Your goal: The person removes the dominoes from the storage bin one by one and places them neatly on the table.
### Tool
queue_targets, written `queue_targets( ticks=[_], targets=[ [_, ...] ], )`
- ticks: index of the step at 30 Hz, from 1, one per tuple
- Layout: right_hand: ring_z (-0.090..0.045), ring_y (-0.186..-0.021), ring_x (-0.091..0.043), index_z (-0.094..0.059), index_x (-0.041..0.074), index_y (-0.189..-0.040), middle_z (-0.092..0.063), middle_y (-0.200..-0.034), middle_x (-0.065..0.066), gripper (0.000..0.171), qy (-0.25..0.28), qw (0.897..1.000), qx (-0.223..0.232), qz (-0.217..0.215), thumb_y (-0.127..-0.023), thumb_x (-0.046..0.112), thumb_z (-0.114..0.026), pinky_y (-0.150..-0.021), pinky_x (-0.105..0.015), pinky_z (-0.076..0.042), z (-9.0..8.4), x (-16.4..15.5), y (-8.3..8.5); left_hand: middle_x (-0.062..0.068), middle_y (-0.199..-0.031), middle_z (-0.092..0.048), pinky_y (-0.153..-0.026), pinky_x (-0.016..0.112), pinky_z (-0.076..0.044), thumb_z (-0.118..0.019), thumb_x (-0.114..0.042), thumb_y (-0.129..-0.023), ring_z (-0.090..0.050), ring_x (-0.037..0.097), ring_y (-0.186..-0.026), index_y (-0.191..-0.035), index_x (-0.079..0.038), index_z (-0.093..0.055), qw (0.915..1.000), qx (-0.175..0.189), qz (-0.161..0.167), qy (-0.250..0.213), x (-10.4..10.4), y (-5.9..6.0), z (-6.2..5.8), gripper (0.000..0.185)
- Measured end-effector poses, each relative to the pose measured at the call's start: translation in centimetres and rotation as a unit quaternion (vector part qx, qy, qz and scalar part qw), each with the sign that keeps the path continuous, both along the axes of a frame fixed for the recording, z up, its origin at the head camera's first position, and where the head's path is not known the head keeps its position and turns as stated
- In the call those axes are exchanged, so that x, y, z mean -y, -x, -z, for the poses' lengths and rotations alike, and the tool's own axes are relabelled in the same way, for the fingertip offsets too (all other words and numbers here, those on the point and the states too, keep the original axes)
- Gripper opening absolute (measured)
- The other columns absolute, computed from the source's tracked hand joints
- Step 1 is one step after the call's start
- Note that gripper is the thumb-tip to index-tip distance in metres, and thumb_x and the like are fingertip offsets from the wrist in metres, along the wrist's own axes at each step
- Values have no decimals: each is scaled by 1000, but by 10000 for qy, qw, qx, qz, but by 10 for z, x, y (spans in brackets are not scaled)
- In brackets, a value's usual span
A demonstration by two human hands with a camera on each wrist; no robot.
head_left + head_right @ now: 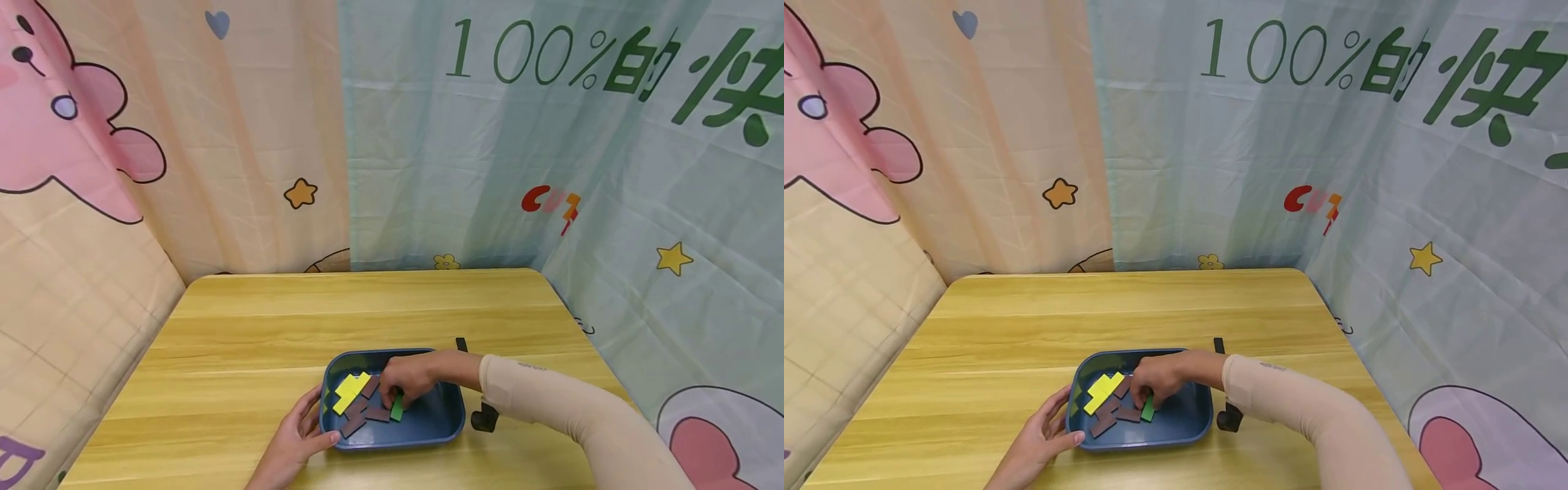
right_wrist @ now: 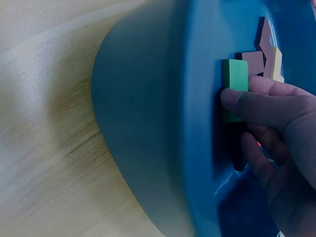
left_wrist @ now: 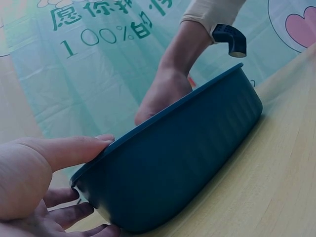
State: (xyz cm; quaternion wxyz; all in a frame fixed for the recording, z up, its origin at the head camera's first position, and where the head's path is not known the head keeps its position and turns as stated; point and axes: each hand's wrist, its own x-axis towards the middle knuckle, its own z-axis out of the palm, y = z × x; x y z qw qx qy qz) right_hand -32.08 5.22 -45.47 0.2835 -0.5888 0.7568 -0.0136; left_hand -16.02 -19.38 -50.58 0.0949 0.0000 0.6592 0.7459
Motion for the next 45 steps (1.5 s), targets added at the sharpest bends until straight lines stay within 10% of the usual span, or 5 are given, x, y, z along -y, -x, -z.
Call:
queue_targets(
  ticks=[20, 45],
  targets=[
    [-52, -70, -2, -71, 16, -90, -58, -77, 13, 17, -175, 9988, 303, 355, -88, 5, -84, -65, -13, -46, -29, -2, 0, 29, -164, -22, -110, 37, -43, -80, -1, -89, -26, 47, -148, -159, 5, -25, 9999, -16, 119, -46, -4, 1, -7, 90],
    [-57, -74, -8, -66, 14, -93, -62, -83, 8, 12, 860, 9704, 626, 2168, -93, 9, -76, -71, -27, -52, -72, -83, 32, 29, -164, -23, -113, 45, -40, -82, -4, -88, -25, 50, -148, -158, 4, -27, 9997, 0, 66, 217, 0, -2, -2, 89]
  ],
)
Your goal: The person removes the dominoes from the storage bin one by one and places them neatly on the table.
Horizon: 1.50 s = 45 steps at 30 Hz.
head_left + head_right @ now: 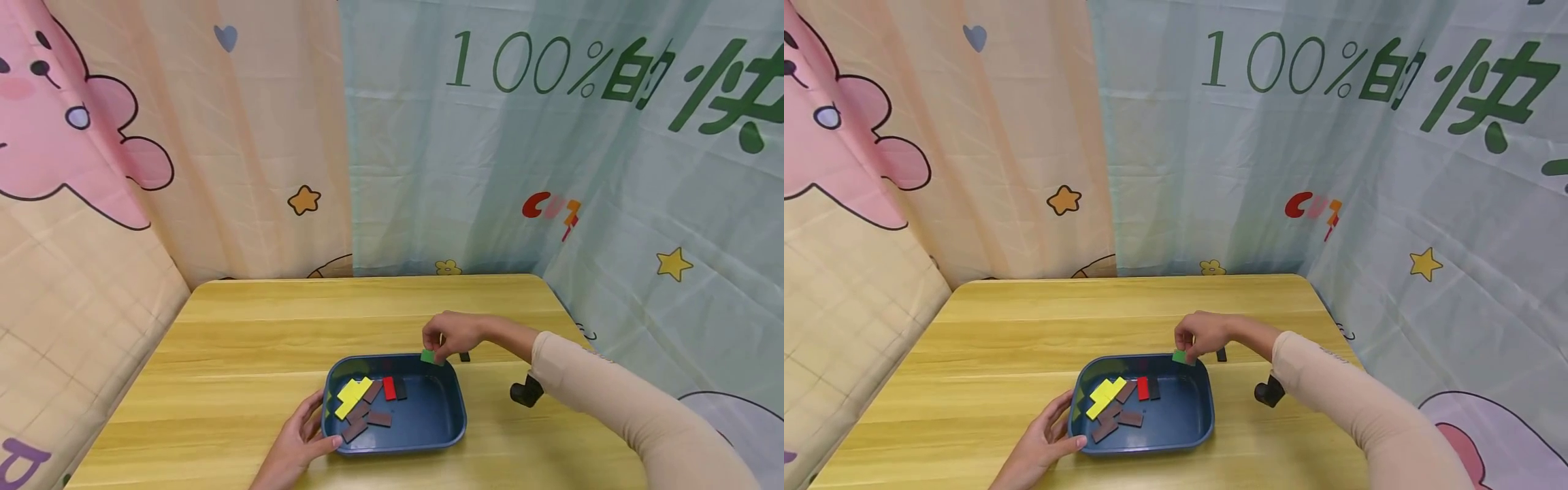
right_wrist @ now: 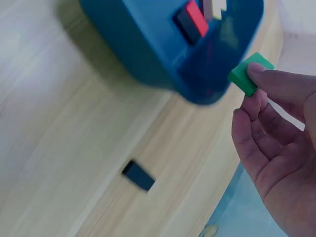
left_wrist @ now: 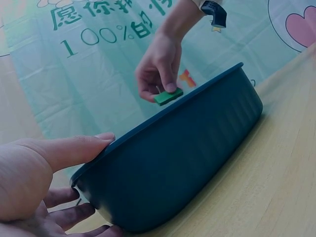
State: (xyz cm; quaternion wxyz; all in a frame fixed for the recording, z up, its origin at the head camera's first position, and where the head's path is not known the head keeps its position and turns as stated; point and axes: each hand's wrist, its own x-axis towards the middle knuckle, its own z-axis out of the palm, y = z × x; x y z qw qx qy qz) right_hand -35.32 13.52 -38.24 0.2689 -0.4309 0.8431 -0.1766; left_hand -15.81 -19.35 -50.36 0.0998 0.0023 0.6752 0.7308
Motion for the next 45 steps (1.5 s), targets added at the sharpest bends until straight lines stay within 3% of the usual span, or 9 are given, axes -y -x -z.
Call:
queue_targets(
  ticks=[4, 8, 18, 25, 33, 41, 45],
  targets=[
    [-56, -73, -14, -65, 10, -94, -63, -85, 1, 8, 423, 9957, 412, 708, -95, 7, -73, -66, -30, -50, 0, -18, 10, 28, -164, -24, -112, 44, -42, -82, -4, -88, -26, 50, -148, -158, 4, -26, 10000, 45, -21, -1, 1, -1, 1, 89],
    [-56, -75, -18, -65, 5, -97, -63, -87, -6, 7, 899, 9818, 878, 1426, -95, 7, -72, -67, -31, -50, 3, -36, 18, 29, -164, -24, -110, 42, -45, -82, -5, -89, -28, 50, -147, -159, 3, -26, 10000, 84, -27, -10, 3, -1, 2, 90],
    [-61, -75, -23, -61, -2, -101, -64, -86, -11, 14, 1271, 9605, 1197, 2167, -97, 7, -71, -70, -33, -55, 15, -75, 22, 32, -164, -21, -106, 38, -49, -81, -6, -90, -28, 52, -146, -159, 6, -22, 9997, 97, 140, -161, 1, -3, 4, 92],
    [-59, -74, -22, -58, -3, -101, -63, -86, -11, 15, 1485, 9344, 1291, 2970, -99, 6, -69, -70, -36, -56, 36, -102, 25, 33, -163, -20, -105, 39, -50, -80, -5, -90, -30, 52, -145, -159, 8, -22, 9997, 88, 159, -137, 0, -3, 5, 90],
    [-57, -72, -20, -60, -6, -103, -60, -86, -11, 15, 1710, 9097, 1724, 3370, -97, 5, -70, -68, -34, -55, 66, -117, 26, 33, -163, -20, -105, 42, -50, -80, -6, -90, -30, 53, -145, -159, 8, -21, 9998, 78, 153, -74, 1, -4, 4, 91],
    [-60, -70, -18, -63, -6, -99, -62, -82, -10, 12, 1766, 8973, 1713, 3666, -95, 2, -72, -64, -28, -57, 92, -116, 21, 33, -163, -19, -106, 42, -49, -82, -9, -89, -30, 52, -145, -159, 6, -22, 9997, 165, 149, -49, 1, -2, 1, 94],
    [-61, -67, -16, -67, -5, -95, -64, -79, -10, 9, 1529, 8968, 1367, 3920, -94, 1, -73, -60, -26, -57, 100, -112, 17, 33, -163, -19, -107, 45, -48, -82, -9, -90, -30, 53, -145, -159, 6, -23, 9998, 137, 129, -26, 1, -2, 0, 92]
  ],
)
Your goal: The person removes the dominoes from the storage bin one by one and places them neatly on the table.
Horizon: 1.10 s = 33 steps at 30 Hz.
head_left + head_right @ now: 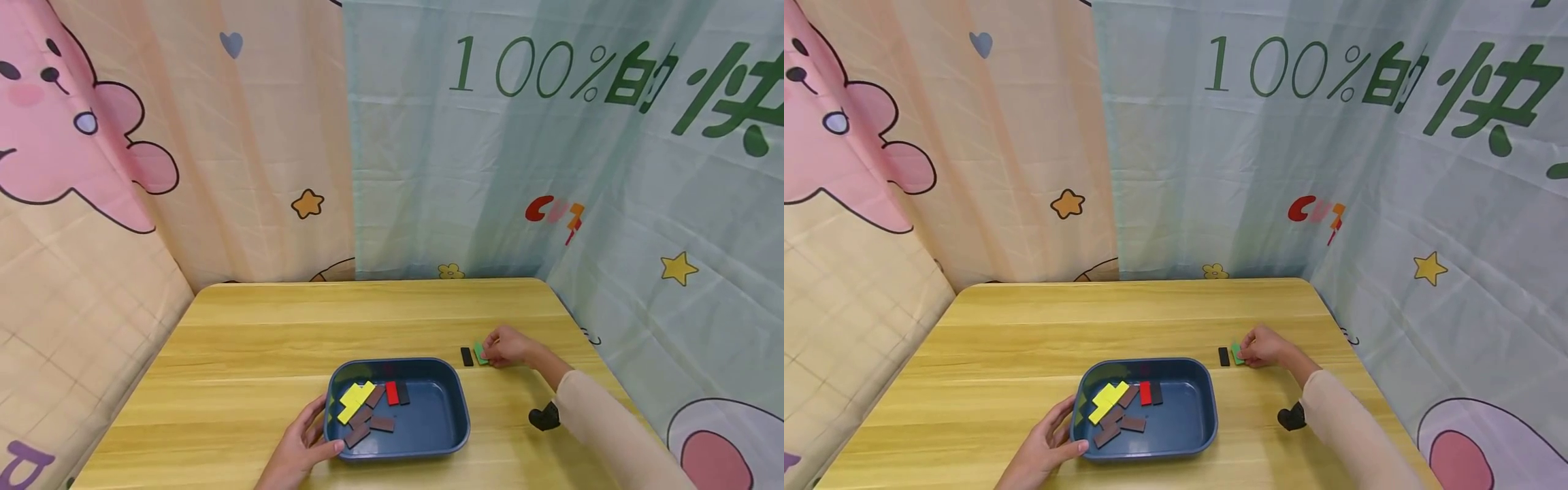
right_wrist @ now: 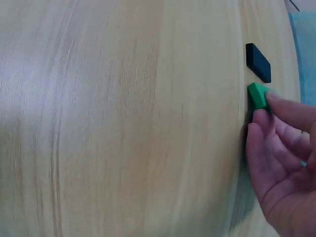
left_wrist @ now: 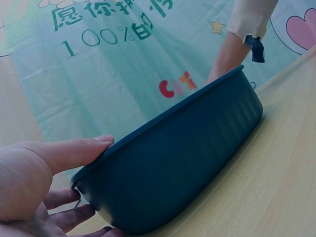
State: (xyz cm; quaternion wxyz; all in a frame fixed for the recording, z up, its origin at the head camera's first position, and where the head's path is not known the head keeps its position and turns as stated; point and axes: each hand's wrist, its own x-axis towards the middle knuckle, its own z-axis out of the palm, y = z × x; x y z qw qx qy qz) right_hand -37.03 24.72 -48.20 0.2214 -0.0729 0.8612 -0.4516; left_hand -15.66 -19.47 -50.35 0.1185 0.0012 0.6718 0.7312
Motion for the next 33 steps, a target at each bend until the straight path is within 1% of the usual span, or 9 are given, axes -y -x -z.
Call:
queue_targets(
  ticks=[3, 6, 10, 15, 19, 21, 25, 28, 33],
  targets=[
    [-64, -66, -16, -70, -4, -91, -67, -77, -10, 5, -420, 9985, -186, 305, -92, 0, -74, -60, -28, -59, 0, 6, -6, 34, -163, -19, -108, 46, -47, -81, -9, -91, -29, 53, -145, -159, 6, -23, 10000, -26, 1, 22, -1, 1, 0, 90],
    [-66, -64, -16, -73, -4, -88, -68, -76, -10, 4, -670, 9955, -220, 628, -90, -1, -75, -59, -29, -60, -3, 12, -10, 33, -163, -20, -108, 45, -47, -80, -8, -91, -29, 53, -145, -159, 6, -24, 10000, -40, -4, 35, -1, 2, 0, 89],
    [-67, -63, -16, -74, -5, -88, -69, -75, -11, 4, -676, 9940, -169, 840, -90, -1, -75, -59, -29, -61, -7, 15, -13, 32, -164, -20, -107, 42, -48, -81, -7, -90, -28, 52, -146, -159, 6, -24, 10000, -62, -8, -39, 0, 2, 1, 90],
    [-67, -66, -18, -74, -5, -90, -69, -78, -12, 6, -586, 9953, -248, 729, -91, 1, -74, -61, -31, -61, -8, 15, -15, 33, -164, -19, -104, 38, -50, -80, -6, -90, -27, 53, -146, -159, 7, -22, 9999, -102, 11, -127, 0, 1, 1, 91],
    [-66, -67, -19, -76, -4, -92, -69, -79, -11, 12, -516, 9949, -358, 788, -94, 8, -75, -62, -32, -60, -12, 13, -17, 33, -163, -19, -104, 38, -51, -80, -6, -91, -27, 53, -146, -159, 8, -22, 9999, -133, 18, -106, 1, 0, 1, 90],
    [-65, -66, -19, -76, -3, -92, -69, -77, -10, 16, -602, 9939, -476, 788, -95, 13, -75, -62, -31, -59, -16, 14, -17, 33, -163, -19, -104, 39, -51, -80, -6, -91, -28, 53, -146, -159, 7, -22, 9999, -109, 1, -71, 1, -1, 0, 90],
    [-62, -64, -19, -77, -1, -88, -66, -72, -7, 20, -1046, 9883, -867, 696, -96, 18, -74, -60, -30, -54, -27, 15, -17, 33, -163, -19, -103, 40, -51, -80, -7, -91, -29, 53, -145, -159, 6, -23, 10000, -64, -15, -26, 2, 0, 2, 89],
    [-65, -69, -23, -77, -2, -94, -68, -75, -10, 21, -1191, 9848, -1137, 556, -97, 18, -73, -64, -35, -56, -34, 17, -17, 33, -164, -18, -103, 39, -52, -80, -6, -90, -28, 53, -146, -159, 6, -23, 9999, -68, -5, -131, 1, 1, 3, 90],
    [-71, -86, -34, -73, -6, -106, -72, -91, -14, 26, -955, 9868, -1262, 355, -96, 17, -75, -80, -47, -61, -43, 20, -16, 33, -164, -16, -102, 38, -52, -81, -4, -89, -26, 53, -146, -159, 7, -22, 9997, -61, 16, -257, 0, 2, 2, 92]
  ],
)
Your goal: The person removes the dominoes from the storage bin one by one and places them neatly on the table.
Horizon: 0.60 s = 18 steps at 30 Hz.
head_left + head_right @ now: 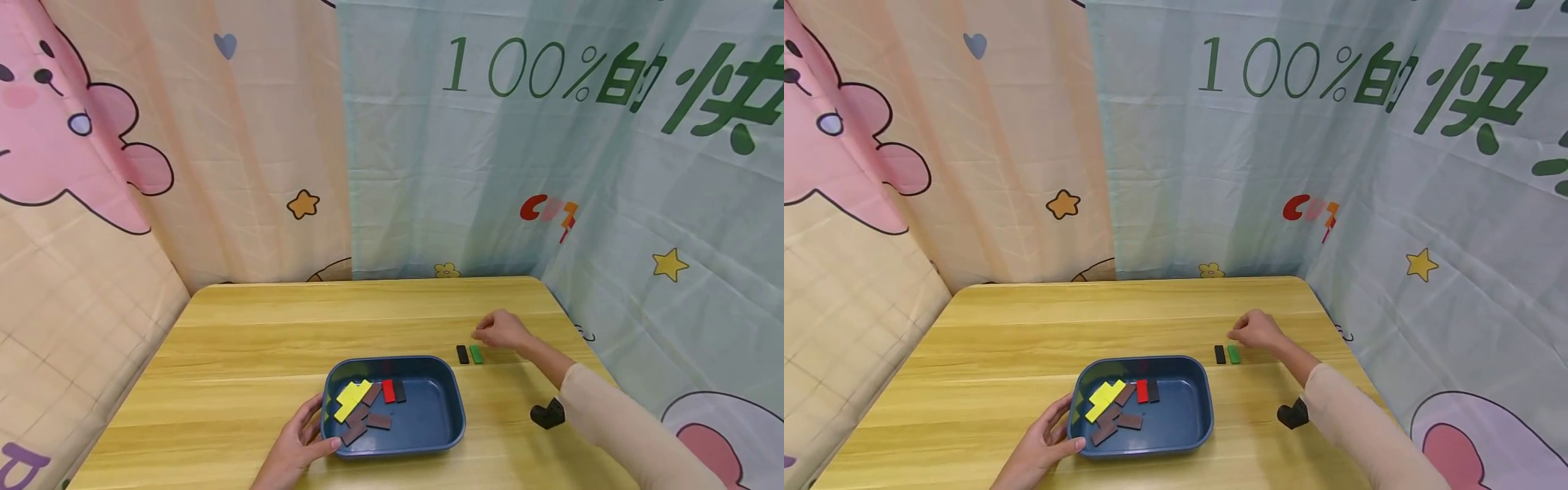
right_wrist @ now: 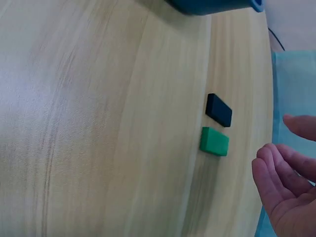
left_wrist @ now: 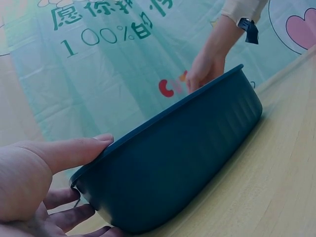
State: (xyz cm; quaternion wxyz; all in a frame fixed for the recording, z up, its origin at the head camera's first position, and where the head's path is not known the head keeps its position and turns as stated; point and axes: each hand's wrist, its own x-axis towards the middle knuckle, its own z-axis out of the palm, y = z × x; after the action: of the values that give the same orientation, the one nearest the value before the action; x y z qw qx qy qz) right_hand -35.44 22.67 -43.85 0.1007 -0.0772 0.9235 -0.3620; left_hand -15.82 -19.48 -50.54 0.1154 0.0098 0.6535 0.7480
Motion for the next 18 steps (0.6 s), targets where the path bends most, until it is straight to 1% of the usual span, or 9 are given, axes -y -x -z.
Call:
queue_targets(
  ticks=[4, 9, 10, 13, 18],
  targets=[
    [-70, -93, -38, -71, -6, -111, -72, -97, -12, 30, 149, 9997, 13, -196, -94, 17, -77, -84, -49, -60, -8, 8, 0, 33, -164, -17, -103, 39, -52, -81, -5, -89, -27, 53, -146, -159, 7, -22, 10000, 1, -23, 77, 0, -1, -1, 92],
    [-70, -95, -39, -71, -6, -114, -71, -97, -7, 32, 173, 9984, -30, -540, -94, 18, -78, -83, -46, -60, -19, 22, -1, 33, -164, -17, -103, 41, -52, -81, -5, -90, -28, 53, -146, -159, 6, -22, 9999, 22, -31, 101, 0, -1, 0, 91],
    [-70, -95, -39, -71, -6, -114, -72, -97, -7, 32, 163, 9979, -36, -627, -94, 18, -78, -83, -47, -60, -21, 25, -1, 33, -164, -18, -103, 40, -52, -81, -6, -90, -29, 53, -145, -159, 6, -23, 9999, 30, -33, 107, 0, -1, 0, 91],
    [-70, -95, -35, -72, -3, -113, -72, -96, -5, 29, 171, 9975, 8, -685, -94, 18, -78, -86, -49, -59, -27, 35, -3, 33, -164, -18, -102, 40, -52, -80, -5, -90, -30, 52, -145, -159, 6, -23, 9999, 30, -49, 98, 1, -1, 0, 90],
    [-70, -89, -26, -73, -2, -111, -71, -94, -4, 25, 269, 9957, 19, -887, -94, 15, -78, -87, -50, -59, -33, 51, -7, 32, -164, -20, -103, 40, -52, -81, -5, -90, -32, 52, -144, -158, 6, -25, 9999, 18, -80, 144, 0, -1, -1, 89]
  ],
)
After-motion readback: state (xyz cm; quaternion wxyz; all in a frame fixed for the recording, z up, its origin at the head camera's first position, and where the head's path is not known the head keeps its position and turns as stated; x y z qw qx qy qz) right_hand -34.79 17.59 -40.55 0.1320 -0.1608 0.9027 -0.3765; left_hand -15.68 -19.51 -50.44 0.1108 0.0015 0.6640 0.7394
